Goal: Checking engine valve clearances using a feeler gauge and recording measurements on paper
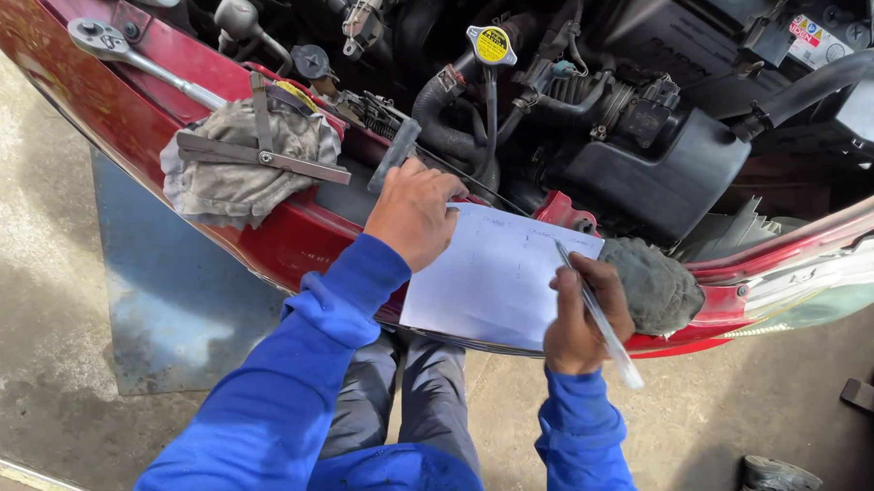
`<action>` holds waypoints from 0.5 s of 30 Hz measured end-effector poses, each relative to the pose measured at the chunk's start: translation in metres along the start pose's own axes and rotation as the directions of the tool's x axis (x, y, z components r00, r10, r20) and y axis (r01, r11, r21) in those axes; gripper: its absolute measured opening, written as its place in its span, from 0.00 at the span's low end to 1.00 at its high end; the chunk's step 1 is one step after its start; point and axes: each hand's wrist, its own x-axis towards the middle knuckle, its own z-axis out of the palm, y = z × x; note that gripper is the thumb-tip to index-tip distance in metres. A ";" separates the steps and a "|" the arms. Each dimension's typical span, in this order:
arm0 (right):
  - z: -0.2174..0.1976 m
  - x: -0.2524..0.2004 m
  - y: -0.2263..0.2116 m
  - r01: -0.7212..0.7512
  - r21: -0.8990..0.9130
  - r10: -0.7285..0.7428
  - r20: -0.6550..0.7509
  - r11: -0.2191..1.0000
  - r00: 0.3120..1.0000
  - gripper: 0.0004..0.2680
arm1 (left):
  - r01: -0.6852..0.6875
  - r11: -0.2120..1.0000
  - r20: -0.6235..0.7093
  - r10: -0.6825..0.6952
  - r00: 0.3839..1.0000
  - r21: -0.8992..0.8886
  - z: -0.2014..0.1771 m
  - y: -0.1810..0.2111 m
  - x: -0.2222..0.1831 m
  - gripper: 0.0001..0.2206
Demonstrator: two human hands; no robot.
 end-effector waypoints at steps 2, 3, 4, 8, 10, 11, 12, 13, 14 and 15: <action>0.012 0.000 0.005 -0.001 -0.021 0.002 0.010 1.000 1.000 0.07 | 0.010 1.000 -0.013 -0.010 1.000 -0.010 -0.006 0.001 -0.004 0.10; 0.019 0.001 0.008 -0.003 -0.042 0.005 0.026 0.999 1.000 0.07 | 0.025 0.999 -0.028 -0.026 0.999 -0.024 -0.008 0.000 -0.005 0.11; 0.022 -0.002 0.016 -0.006 -0.039 0.007 0.024 0.999 1.000 0.07 | 0.026 0.999 -0.026 -0.026 0.999 -0.020 -0.009 0.000 -0.010 0.11; 0.033 -0.005 0.029 -0.003 0.008 0.002 0.038 1.000 0.999 0.04 | -0.144 0.984 -0.403 0.090 0.911 -0.105 -0.025 0.008 -0.041 0.17; 0.036 -0.002 0.029 0.015 0.003 -0.015 0.047 1.000 0.999 0.03 | -0.178 0.981 -0.468 0.121 0.875 -0.078 -0.024 0.008 -0.068 0.16; 0.036 -0.001 0.032 0.031 -0.003 -0.030 0.048 1.000 0.998 0.04 | -0.206 0.978 -0.467 0.165 0.869 -0.038 -0.015 0.004 -0.084 0.13; 0.036 -0.001 0.036 0.046 -0.011 -0.046 0.048 0.999 0.998 0.04 | -0.235 0.972 -0.463 0.209 0.861 0.002 -0.005 0.000 -0.100 0.11; 0.038 0.001 0.039 0.045 -0.006 -0.045 0.047 0.999 0.998 0.04 | -0.233 0.972 -0.463 0.210 0.861 0.007 0.005 0.001 -0.110 0.11; 0.039 0.003 0.041 0.053 0.026 -0.054 0.037 0.998 0.998 0.04 | -0.285 0.955 -0.421 0.295 0.858 0.088 0.015 0.003 -0.122 0.13; 0.040 0.004 0.044 0.062 0.059 -0.063 0.027 0.996 0.998 0.03 | -0.337 0.927 -0.372 0.375 0.849 0.165 0.025 0.005 -0.133 0.16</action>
